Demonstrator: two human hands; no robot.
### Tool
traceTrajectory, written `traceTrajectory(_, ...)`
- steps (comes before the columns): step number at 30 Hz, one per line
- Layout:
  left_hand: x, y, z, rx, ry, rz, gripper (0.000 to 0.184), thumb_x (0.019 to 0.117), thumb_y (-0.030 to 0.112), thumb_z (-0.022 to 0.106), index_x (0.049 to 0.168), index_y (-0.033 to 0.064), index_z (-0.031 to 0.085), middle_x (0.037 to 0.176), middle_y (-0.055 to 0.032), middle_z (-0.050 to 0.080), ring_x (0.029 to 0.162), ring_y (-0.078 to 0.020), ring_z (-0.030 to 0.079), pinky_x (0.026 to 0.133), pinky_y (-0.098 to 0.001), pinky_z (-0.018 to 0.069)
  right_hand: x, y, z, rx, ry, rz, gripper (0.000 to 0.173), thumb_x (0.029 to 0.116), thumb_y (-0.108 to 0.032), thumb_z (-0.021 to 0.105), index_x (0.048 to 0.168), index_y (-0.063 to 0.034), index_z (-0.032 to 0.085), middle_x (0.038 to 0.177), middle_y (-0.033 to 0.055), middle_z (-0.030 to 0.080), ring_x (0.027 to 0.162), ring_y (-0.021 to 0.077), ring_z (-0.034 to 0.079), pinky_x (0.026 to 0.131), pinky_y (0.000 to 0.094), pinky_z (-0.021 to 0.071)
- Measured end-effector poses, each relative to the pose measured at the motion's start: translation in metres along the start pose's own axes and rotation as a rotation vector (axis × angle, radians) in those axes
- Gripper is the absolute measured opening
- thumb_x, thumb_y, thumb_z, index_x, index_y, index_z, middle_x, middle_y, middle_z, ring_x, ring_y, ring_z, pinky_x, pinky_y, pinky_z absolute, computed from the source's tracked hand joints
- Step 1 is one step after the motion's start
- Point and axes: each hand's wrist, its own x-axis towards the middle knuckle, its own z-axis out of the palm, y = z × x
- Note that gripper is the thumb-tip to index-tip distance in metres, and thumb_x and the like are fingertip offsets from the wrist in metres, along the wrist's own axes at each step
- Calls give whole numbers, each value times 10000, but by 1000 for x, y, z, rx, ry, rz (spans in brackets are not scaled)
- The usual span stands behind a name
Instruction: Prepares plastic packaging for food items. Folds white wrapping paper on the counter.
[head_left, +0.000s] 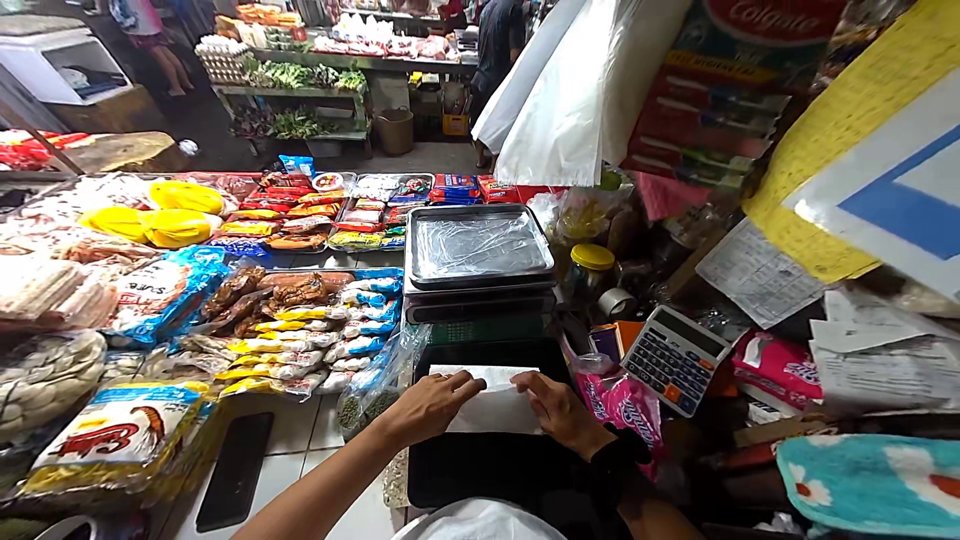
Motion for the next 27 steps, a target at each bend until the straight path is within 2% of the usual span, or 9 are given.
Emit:
traceTrajectory(3, 3, 16, -21, 66, -306, 12, 416, 988, -59, 517, 1311, 172, 642, 1349, -280, 572, 1062, -471, 659, 795, -588, 556, -7, 0, 2, -105, -32, -112, 169, 919, 20, 538, 852, -17, 689, 1116, 144, 730, 966, 248, 741, 796, 386, 621)
traceTrajectory(7, 0, 4, -20, 80, -454, 58, 180, 997, 38, 534, 1091, -9, 680, 1308, -248, 592, 1147, -437, 631, 816, -563, 568, -17, -1, 7, -260, -140, -179, 231, 888, -186, 658, 1064, -93, 774, 1179, 118, 729, 1065, 284, 715, 874, 451, 601)
traceTrajectory(11, -1, 7, -17, 127, -428, 44, 370, 966, 353, 658, 1054, -6, 669, 1246, -214, 619, 1132, -423, 629, 761, -569, 556, -19, -1, 15, -398, -116, -231, 313, 906, -399, 684, 991, -110, 771, 1124, 87, 744, 1008, 279, 722, 789, 460, 607)
traceTrajectory(14, 0, 16, -12, 164, -415, 26, 273, 987, 240, 592, 980, -23, 665, 1188, -217, 634, 1012, -426, 660, 707, -566, 551, -21, 1, 18, -440, -74, -289, 336, 954, -388, 601, 889, -100, 761, 1046, 76, 757, 958, 269, 728, 754, 439, 604)
traceTrajectory(17, -3, 17, -8, 106, -338, -2, 185, 977, 90, 546, 947, -37, 677, 1123, -215, 662, 958, -409, 681, 726, -563, 555, -20, 3, 20, -375, -11, -274, 268, 960, -245, 571, 863, -85, 762, 984, 71, 767, 924, 246, 742, 754, 413, 612)
traceTrajectory(20, -5, 11, -11, -70, -200, -66, 312, 1026, 289, 561, 1048, 16, 713, 1063, -184, 700, 944, -364, 704, 742, -576, 557, -19, 0, 16, -262, 27, -208, 269, 989, -212, 553, 905, -56, 755, 962, 85, 762, 921, 215, 747, 811, 370, 614)
traceTrajectory(23, -1, 22, -17, -67, -140, -148, 520, 930, 579, 652, 1121, 96, 687, 1055, -151, 688, 931, -340, 694, 707, -577, 543, -13, -4, 10, -208, 80, -218, 277, 1028, -211, 544, 949, -46, 752, 962, 88, 761, 925, 179, 746, 835, 324, 609)
traceTrajectory(25, 5, 33, -21, -32, -118, -184, 513, 920, 529, 691, 1157, 75, 657, 1021, -168, 687, 881, -363, 695, 683, -580, 532, -7, -8, 4, -217, 98, -246, 283, 1039, -217, 538, 963, -48, 752, 971, 86, 763, 942, 177, 744, 851, 317, 604)
traceTrajectory(27, 14, 43, -31, -25, -101, -276, 435, 963, 334, 687, 1278, 50, 591, 1020, -200, 709, 864, -419, 708, 709, -626, 535, -1, -14, -4, -232, 110, -257, 281, 1042, -212, 539, 978, -43, 753, 983, 91, 765, 952, 185, 746, 858, 318, 604)
